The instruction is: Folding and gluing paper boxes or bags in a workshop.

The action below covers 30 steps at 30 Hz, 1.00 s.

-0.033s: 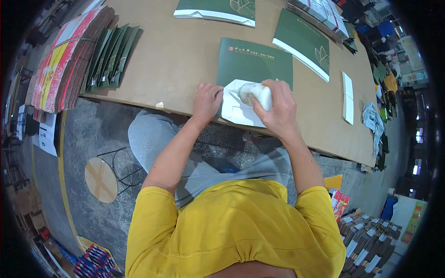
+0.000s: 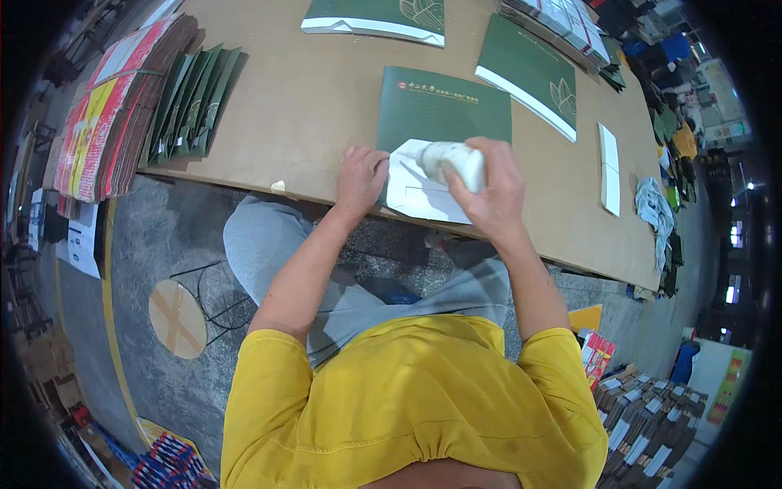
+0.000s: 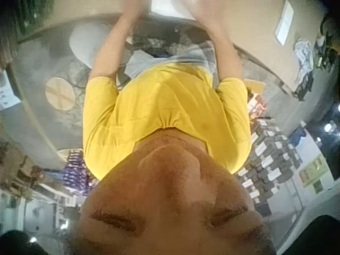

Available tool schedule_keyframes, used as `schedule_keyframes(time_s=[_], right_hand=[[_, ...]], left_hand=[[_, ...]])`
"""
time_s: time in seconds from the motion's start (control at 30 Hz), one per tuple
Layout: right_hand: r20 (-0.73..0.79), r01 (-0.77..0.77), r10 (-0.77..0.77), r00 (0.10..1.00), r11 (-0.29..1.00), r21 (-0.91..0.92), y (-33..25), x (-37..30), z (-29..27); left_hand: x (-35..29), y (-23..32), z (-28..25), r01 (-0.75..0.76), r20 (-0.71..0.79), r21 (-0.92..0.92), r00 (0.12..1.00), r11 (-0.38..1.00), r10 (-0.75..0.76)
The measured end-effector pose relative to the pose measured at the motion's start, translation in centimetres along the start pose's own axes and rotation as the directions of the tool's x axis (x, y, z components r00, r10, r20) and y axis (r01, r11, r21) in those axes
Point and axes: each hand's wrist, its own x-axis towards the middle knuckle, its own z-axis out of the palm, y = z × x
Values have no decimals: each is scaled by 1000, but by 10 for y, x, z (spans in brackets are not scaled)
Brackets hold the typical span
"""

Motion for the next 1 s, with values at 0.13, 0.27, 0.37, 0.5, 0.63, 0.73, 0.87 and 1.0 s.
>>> schedule_keyframes(time_s=[0.13,0.27,0.37,0.5,0.63,0.73,0.87,1.0], right_hand=[[-94,-405,470,878,831,381,15,-10,-38],[-160,-481,576,802,781,399,38,-33,-80],[-197,-458,450,871,889,8,50,-58,-94],[-179,-401,379,908,910,-107,51,-66,-86],[-175,-312,280,944,930,-194,61,-64,-75],[-160,-292,260,952,928,-231,61,-65,-75],[-194,-374,351,916,923,-90,52,-68,-83],[-259,-469,472,842,880,77,44,-65,-93]], left_hand=[[1,-5,-2,-30,9,-39,1000,999,30],[1,-11,-6,2,17,-15,1000,1000,-2],[3,-7,-3,3,11,-10,1000,1000,-3],[3,-5,-5,13,34,-6,999,1000,-13],[4,-3,-5,7,39,-2,999,1000,-7],[4,-3,-5,1,38,-8,999,1000,-1],[2,-4,-12,-4,45,18,999,1000,3],[-1,-3,-35,59,247,-53,968,997,-44]])
